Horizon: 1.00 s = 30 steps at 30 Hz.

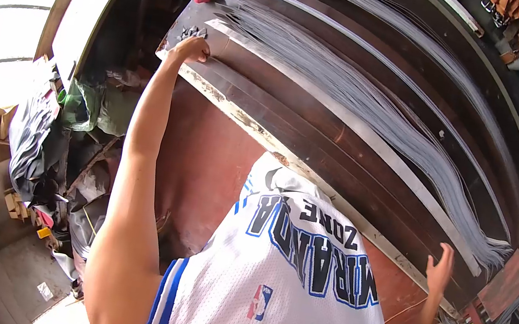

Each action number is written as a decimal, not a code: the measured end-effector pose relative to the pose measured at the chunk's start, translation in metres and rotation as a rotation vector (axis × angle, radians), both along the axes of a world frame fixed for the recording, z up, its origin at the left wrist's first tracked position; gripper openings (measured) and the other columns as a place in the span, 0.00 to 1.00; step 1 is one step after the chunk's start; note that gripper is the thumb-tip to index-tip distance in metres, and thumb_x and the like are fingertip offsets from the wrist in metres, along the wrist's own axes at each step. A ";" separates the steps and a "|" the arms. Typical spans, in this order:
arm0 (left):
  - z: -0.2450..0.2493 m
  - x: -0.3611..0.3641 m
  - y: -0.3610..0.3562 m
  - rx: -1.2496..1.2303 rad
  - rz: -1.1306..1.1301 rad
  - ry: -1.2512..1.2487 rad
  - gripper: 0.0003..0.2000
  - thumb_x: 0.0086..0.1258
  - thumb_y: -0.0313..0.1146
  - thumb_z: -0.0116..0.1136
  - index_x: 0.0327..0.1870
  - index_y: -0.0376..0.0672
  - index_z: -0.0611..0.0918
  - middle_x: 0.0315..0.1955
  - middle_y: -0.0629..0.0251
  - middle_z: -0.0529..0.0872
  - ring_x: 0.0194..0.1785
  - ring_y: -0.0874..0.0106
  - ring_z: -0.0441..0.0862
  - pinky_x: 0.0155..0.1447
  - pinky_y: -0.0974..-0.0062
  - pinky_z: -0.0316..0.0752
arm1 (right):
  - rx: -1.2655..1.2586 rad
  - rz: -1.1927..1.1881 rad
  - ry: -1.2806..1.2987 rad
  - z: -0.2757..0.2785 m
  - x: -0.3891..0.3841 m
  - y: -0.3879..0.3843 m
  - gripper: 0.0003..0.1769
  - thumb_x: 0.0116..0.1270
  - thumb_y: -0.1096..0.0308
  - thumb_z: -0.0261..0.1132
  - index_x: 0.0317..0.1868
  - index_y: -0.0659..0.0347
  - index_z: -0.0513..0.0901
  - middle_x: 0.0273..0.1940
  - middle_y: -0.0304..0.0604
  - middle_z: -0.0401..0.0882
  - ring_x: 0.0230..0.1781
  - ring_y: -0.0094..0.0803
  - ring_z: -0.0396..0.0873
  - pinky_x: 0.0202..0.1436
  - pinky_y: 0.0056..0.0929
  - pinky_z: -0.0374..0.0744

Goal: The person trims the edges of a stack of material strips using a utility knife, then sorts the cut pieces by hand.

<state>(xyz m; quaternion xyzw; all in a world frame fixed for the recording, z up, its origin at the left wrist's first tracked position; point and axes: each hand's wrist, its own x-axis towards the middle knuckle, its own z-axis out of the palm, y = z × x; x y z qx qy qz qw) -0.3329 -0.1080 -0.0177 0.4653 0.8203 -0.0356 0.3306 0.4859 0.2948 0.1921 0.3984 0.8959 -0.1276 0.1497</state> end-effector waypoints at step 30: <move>0.015 -0.004 0.016 0.360 0.030 -0.482 0.15 0.54 0.35 0.73 0.43 0.42 0.87 0.36 0.58 0.88 0.44 0.61 0.86 0.49 0.65 0.77 | -0.063 0.238 0.231 -0.068 -0.372 -0.166 0.26 0.58 0.73 0.71 0.58 0.60 0.76 0.52 0.48 0.75 0.54 0.50 0.75 0.59 0.44 0.75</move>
